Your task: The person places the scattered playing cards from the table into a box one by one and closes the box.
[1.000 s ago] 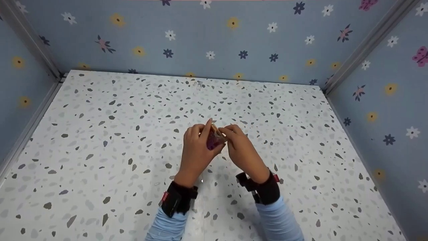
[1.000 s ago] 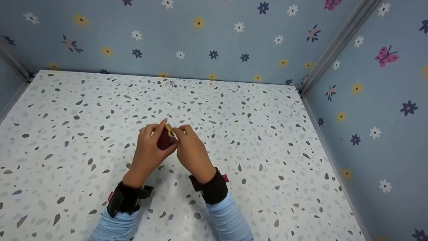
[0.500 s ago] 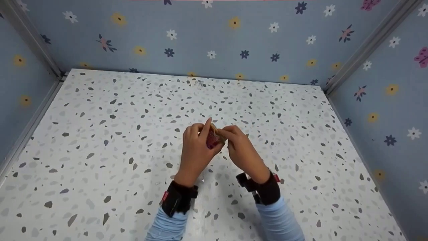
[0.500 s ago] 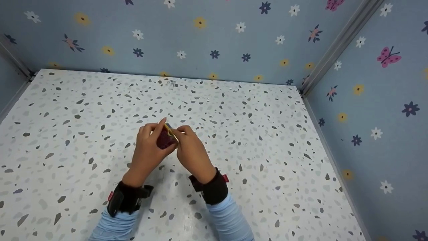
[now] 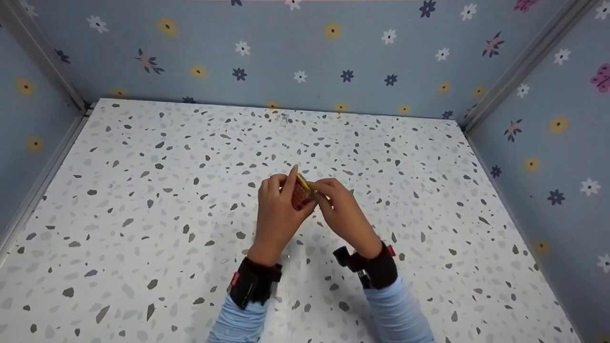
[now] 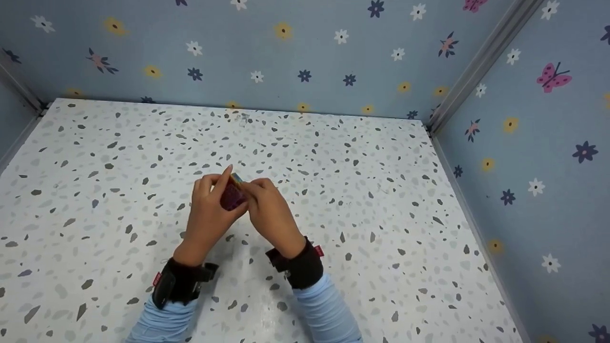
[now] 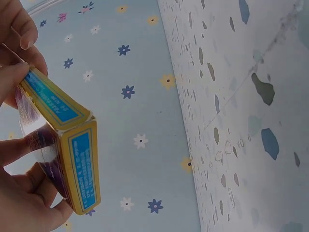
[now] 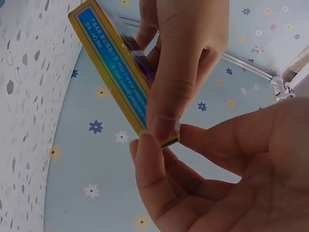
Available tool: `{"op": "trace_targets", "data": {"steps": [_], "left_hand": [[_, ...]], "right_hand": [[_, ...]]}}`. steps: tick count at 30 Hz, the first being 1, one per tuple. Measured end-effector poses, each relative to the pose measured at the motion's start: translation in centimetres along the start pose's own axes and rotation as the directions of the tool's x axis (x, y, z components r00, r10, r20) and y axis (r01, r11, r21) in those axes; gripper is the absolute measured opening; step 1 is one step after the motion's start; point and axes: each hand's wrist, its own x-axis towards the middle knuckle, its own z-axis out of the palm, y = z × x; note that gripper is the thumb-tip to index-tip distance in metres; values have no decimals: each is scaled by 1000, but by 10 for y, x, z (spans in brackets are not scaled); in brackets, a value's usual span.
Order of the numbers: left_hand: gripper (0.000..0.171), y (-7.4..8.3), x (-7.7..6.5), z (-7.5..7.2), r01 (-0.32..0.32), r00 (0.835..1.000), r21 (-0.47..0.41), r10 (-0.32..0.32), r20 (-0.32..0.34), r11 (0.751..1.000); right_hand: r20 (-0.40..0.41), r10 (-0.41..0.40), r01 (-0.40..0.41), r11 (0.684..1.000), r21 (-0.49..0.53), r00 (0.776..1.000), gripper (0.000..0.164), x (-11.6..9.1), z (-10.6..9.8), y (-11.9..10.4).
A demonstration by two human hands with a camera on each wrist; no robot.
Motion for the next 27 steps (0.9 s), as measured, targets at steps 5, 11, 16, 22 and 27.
{"op": "trace_targets", "data": {"steps": [5, 11, 16, 22, 27], "left_hand": [[71, 2, 1, -1, -23, 999, -11, 24, 47, 1000], [71, 4, -1, -1, -36, 996, -6, 37, 80, 999], [77, 2, -1, -2, -42, 990, 11, 40, 134, 999], [79, -5, 0, -3, 4, 973, 27, -10, 229, 1000], [71, -9, -2, -2, 60, 946, 76, -81, 315, 995]], "right_hand": [[-34, 62, -58, 993, 103, 998, 26, 3, -4, 7], [13, 66, -67, 990, 126, 998, 29, 8, -3, 16], [27, 80, -84, 978, 192, 996, 29, 13, -3, 22], [-7, 165, -158, 953, 258, 986, 30, 18, -6, 34], [43, 220, -224, 931, 289, 974, 29, 24, -2, 47]]}}
